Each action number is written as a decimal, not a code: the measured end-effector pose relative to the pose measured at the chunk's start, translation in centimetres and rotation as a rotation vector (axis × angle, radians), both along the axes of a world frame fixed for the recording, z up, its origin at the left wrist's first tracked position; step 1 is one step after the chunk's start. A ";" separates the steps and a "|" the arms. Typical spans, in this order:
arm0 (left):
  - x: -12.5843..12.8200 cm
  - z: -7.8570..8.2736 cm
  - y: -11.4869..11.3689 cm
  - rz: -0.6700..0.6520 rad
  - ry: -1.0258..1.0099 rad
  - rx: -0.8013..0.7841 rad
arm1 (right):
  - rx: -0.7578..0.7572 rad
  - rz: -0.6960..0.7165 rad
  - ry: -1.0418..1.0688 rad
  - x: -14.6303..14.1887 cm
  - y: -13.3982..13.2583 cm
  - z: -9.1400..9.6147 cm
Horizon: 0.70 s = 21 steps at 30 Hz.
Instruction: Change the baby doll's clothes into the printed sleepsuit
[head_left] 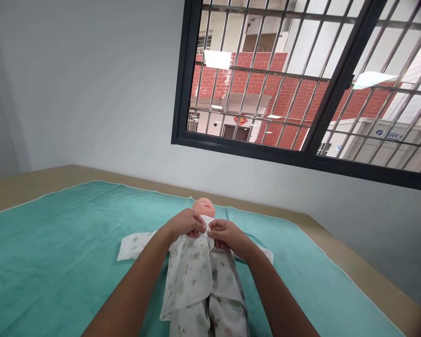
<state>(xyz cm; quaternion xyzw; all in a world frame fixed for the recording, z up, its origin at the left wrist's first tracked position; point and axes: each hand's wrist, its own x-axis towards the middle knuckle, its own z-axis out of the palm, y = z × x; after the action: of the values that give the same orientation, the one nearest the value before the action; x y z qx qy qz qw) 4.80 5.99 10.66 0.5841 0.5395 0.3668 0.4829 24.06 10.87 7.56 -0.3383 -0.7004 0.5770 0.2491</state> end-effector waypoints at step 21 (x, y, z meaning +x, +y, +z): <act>-0.2 -0.9 0.6 -0.041 -0.041 0.084 | 0.001 -0.051 -0.048 -0.5 0.5 -0.5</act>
<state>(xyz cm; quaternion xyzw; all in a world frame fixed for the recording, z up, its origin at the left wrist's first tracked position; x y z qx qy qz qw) 4.59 6.58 9.72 0.6074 0.5015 0.3910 0.4762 23.60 11.34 7.03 -0.3697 -0.6976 0.5619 0.2471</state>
